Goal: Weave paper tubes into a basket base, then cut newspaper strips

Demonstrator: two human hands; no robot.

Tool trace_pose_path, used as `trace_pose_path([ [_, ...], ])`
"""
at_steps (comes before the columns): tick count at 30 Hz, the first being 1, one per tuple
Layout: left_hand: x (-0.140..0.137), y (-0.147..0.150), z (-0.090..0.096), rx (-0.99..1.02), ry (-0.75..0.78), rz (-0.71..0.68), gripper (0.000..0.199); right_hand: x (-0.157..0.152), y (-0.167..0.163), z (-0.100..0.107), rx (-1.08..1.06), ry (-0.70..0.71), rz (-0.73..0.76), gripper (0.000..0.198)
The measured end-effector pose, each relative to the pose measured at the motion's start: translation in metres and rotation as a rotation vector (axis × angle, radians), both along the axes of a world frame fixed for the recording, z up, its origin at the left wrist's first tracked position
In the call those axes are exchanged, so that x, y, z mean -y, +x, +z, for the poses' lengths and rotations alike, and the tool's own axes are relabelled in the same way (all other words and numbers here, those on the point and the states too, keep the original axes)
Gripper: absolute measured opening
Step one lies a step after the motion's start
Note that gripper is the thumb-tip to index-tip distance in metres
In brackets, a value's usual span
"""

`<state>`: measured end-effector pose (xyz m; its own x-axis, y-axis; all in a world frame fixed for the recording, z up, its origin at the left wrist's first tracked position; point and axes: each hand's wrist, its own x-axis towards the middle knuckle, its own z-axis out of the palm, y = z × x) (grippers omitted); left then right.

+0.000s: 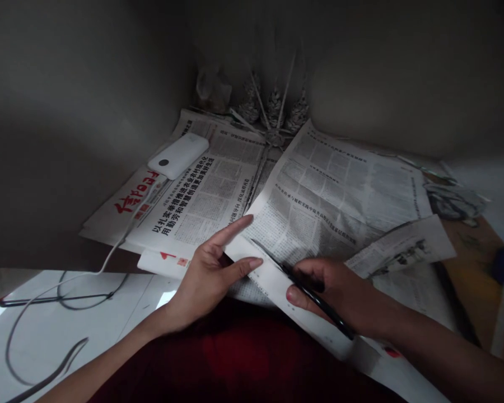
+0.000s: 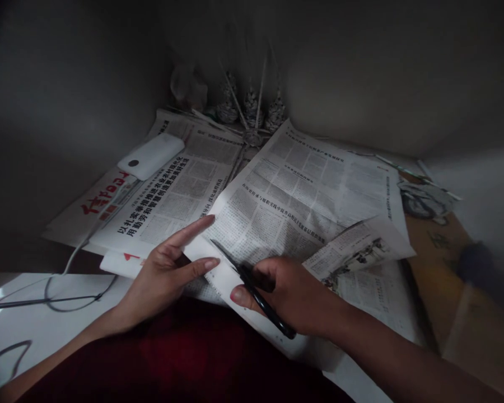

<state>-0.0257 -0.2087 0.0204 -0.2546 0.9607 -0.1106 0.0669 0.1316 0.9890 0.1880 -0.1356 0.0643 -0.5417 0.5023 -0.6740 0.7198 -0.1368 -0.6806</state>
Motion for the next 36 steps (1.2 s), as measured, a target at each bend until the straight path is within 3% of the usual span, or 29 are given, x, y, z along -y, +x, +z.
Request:
trace_pose_path([
  [14,0.001,-0.003,-0.002,0.043,0.046,-0.065,0.069,0.0,-0.004,-0.003,-0.057,0.024,0.019,0.038],
  [24,0.005,-0.004,-0.006,0.121,0.069,-0.071,0.076,-0.004,-0.017,0.003,0.019,0.057,0.032,0.038],
  [36,0.005,-0.003,-0.008,0.407,0.0,-0.044,0.09,-0.006,-0.023,-0.007,-0.068,0.046,0.017,0.039],
])
